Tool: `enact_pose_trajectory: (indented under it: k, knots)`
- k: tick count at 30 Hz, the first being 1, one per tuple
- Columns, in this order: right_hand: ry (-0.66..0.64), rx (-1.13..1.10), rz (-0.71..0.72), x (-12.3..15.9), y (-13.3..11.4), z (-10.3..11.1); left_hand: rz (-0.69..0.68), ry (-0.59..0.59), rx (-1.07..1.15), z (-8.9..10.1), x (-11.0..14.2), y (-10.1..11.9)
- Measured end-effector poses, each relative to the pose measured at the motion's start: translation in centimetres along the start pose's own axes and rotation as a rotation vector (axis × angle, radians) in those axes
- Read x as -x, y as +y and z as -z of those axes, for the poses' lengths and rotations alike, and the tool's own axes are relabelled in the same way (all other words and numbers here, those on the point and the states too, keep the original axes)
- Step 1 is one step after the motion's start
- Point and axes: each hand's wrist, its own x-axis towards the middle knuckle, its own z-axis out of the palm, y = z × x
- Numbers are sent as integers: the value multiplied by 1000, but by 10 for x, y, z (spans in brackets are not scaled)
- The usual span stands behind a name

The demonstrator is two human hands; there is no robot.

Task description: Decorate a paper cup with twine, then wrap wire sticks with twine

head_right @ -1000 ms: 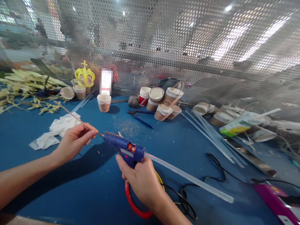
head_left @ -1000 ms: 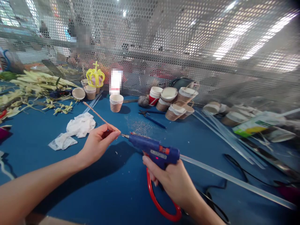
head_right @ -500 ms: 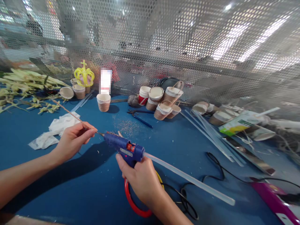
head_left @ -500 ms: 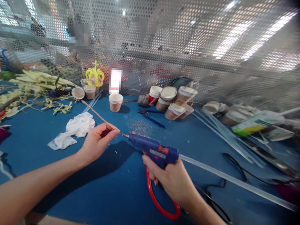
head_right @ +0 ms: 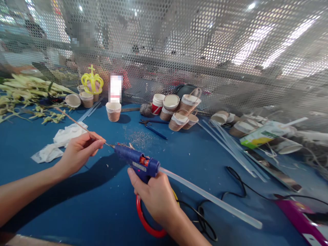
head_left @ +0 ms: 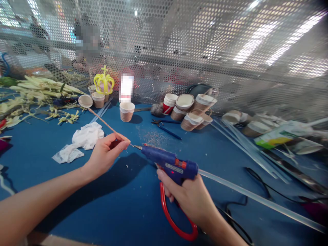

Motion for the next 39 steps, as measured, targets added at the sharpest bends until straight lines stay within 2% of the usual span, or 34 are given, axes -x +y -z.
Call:
enact_pose_trajectory:
  k: [8, 16, 28, 36, 39]
  knots:
    - [30, 12, -24, -1, -2, -1, 28, 4, 50, 0, -2, -2]
    - [4, 2, -34, 0, -3, -2, 51, 3, 98, 0, -1, -1]
    - [11, 41, 19, -5, 1, 2, 81, -9, 125, 0, -2, 0]
    - [-94, 35, -2, -1, 0, 0, 78, -3, 128, 0, -1, 2]
    - [-79, -6, 16, -2, 1, 0, 71, -8, 111, 1, -2, 1]
